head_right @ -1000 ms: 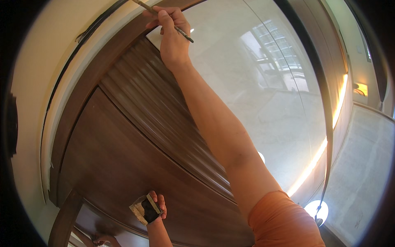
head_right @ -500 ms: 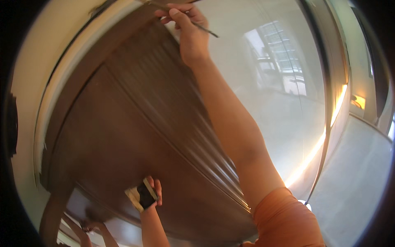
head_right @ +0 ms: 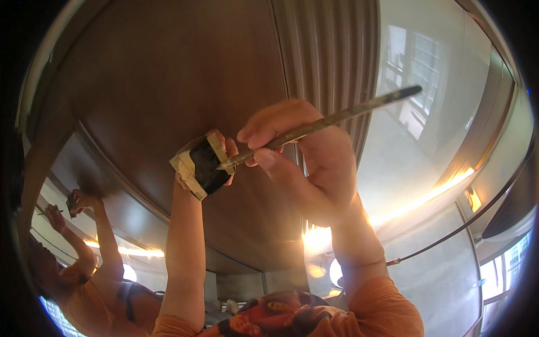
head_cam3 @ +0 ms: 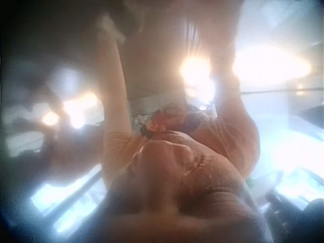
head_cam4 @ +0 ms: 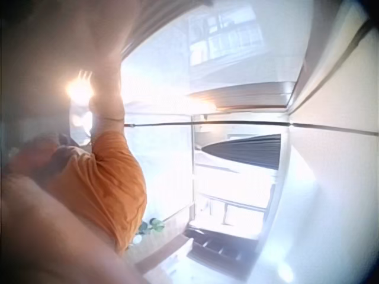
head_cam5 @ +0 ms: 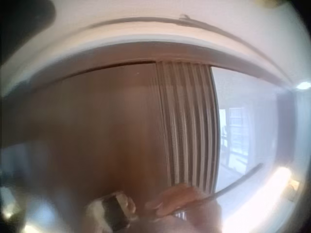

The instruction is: The person paints the upper trim of a wooden cabinet using a small brush and a paint container. They repeatedly dip the brush into the container and apply paint along the top edge of the cabinet.

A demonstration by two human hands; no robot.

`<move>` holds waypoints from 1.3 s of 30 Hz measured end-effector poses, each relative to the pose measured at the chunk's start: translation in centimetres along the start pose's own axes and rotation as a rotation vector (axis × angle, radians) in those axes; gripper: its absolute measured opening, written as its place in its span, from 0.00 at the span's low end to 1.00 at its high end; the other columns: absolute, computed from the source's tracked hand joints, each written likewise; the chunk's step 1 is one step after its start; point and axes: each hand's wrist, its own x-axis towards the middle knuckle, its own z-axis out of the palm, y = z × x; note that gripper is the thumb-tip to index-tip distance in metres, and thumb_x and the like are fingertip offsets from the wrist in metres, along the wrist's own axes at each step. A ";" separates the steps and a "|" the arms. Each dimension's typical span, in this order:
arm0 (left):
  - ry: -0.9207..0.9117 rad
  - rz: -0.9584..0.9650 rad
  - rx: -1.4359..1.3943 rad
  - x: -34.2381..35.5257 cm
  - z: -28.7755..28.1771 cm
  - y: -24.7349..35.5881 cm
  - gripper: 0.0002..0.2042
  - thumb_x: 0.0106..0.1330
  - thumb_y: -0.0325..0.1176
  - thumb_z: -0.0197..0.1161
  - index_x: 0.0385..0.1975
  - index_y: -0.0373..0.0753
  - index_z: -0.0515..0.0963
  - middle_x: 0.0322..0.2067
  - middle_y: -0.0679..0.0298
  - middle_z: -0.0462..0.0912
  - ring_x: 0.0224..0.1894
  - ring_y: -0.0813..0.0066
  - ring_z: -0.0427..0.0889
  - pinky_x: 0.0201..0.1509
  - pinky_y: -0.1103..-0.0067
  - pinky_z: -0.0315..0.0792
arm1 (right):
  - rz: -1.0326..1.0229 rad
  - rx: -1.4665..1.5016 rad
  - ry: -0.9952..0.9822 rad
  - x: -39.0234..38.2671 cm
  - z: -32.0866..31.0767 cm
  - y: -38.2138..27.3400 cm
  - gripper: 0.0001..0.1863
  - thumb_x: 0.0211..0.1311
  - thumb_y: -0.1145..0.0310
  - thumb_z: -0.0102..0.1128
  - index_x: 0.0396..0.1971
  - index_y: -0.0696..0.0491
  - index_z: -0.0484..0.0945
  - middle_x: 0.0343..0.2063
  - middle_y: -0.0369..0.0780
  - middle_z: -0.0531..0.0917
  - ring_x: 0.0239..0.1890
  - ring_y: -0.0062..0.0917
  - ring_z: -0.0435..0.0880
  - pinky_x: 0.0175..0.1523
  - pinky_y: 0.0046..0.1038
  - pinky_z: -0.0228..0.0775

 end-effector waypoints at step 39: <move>-0.006 -0.092 0.063 -1.6 1.0 2.1 0.48 0.49 0.46 0.84 0.66 0.30 0.64 0.56 0.42 0.76 0.56 0.48 0.81 0.48 0.57 0.86 | 0.166 0.231 0.098 1.8 2.3 1.3 0.08 0.73 0.75 0.55 0.48 0.59 0.74 0.38 0.46 0.84 0.38 0.27 0.86 0.43 0.29 0.79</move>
